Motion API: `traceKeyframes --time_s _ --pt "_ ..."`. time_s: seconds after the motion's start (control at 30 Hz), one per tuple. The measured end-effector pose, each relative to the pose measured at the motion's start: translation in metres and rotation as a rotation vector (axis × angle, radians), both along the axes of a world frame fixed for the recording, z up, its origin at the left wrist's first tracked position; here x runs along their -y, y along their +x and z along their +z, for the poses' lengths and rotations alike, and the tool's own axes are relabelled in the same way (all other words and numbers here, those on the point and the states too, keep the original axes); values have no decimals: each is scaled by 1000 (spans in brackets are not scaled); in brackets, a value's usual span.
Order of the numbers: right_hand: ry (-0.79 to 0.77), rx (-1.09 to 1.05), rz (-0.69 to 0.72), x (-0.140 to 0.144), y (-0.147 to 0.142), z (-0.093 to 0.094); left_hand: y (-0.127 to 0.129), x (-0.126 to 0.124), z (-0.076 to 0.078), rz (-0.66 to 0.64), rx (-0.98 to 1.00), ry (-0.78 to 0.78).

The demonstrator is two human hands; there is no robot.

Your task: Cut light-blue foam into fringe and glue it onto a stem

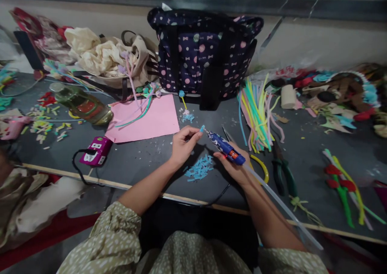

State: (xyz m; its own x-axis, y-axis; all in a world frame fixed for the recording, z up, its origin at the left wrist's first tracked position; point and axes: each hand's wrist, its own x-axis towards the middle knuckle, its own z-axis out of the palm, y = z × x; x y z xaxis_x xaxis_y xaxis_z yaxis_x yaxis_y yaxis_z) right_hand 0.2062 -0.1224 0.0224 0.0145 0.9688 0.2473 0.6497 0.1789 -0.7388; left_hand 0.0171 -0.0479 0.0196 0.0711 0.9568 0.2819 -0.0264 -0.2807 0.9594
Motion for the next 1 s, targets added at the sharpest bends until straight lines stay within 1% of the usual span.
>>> traceKeyframes --time_s 0.1,0.23,0.33,0.5,0.6,0.73,1.0 --pt "-25 -31 5 0 0 1 -1 -1 -2 3 -12 11" --pt "-62 -76 -30 0 -1 1 -1 -4 -4 11 -31 19" --pt "-107 -66 -41 0 0 2 -2 -7 -3 39 -5 20" --pt "-139 4 -7 -4 1 6 -7 -16 -4 127 112 -60" --pt "-160 65 15 -7 2 8 -10 -21 -4 168 175 -70" --pt "-232 137 35 -10 2 8 -12 -22 -1 184 200 -67" --pt "-280 90 106 -13 -3 -2 -11 -20 -1 182 215 -52"
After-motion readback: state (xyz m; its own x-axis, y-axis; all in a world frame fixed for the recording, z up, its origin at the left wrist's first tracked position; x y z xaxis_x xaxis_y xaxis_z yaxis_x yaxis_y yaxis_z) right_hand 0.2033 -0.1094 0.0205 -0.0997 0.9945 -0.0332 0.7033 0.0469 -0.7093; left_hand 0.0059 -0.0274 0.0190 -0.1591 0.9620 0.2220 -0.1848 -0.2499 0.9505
